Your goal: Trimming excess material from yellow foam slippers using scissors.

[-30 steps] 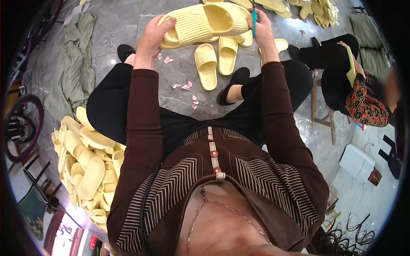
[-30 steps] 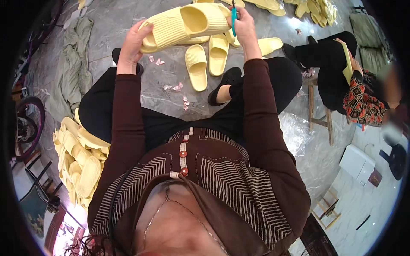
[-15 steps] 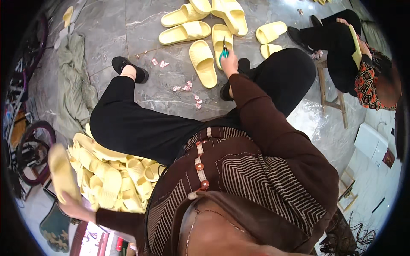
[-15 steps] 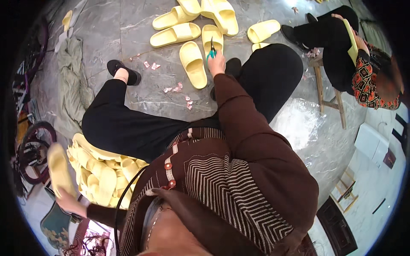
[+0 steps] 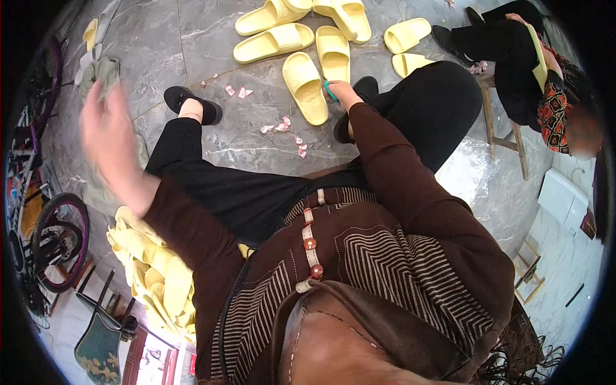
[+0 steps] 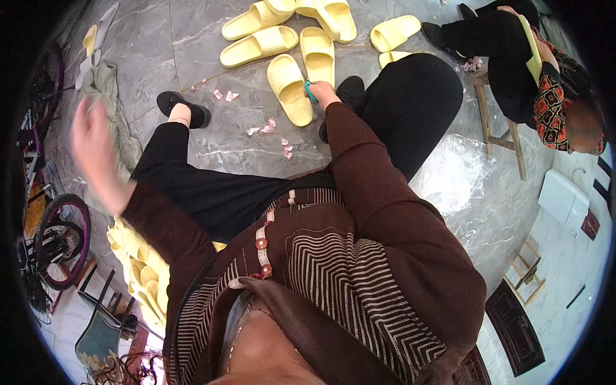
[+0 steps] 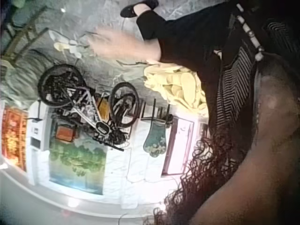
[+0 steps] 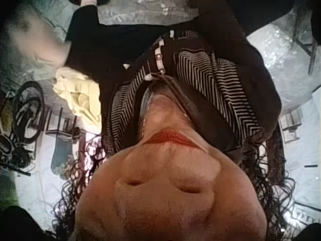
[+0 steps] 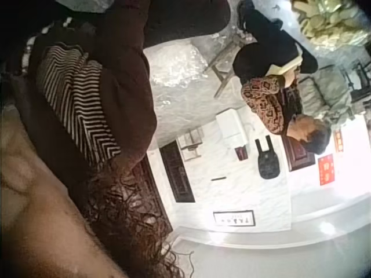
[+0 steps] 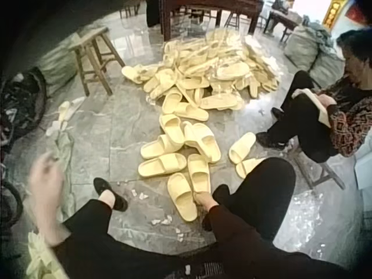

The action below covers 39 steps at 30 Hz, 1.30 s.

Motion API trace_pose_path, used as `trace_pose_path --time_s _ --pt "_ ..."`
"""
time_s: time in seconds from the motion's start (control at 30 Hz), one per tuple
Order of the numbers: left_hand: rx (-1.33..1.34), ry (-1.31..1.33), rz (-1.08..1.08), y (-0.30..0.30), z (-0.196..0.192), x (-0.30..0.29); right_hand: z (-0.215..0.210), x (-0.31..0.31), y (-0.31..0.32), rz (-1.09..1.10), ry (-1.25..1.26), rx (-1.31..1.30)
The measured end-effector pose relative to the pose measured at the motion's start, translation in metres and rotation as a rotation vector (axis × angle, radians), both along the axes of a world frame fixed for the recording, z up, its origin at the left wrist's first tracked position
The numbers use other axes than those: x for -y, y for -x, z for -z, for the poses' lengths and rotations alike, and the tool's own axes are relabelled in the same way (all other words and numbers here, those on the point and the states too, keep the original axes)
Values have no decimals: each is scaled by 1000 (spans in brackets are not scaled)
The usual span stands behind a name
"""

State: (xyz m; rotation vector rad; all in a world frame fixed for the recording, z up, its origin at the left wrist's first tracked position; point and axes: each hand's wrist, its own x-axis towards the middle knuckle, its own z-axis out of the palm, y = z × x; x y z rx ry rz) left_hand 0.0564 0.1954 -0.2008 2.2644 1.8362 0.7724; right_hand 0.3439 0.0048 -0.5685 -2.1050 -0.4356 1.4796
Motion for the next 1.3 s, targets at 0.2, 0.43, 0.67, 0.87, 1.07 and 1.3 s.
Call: trace_pose_path --time_s 0.2,0.43,0.67,0.87,1.07,1.3 --pt "187 625 439 -119 198 -39 -5 -5 -7 1 -220 455" --pt "-324 826 587 -155 331 41 -39 -66 -20 77 -493 819" --pt "-398 704 713 -159 358 69 -23 -116 -77 -421 -342 880" --pt "-391 830 680 -153 347 57 13 -121 -110 -635 -300 788" --pt "528 1263 501 -107 334 11 12 -129 -120 -643 -160 722" --pt "2092 1356 338 -87 243 -1 -111 -151 -105 -579 -258 770"
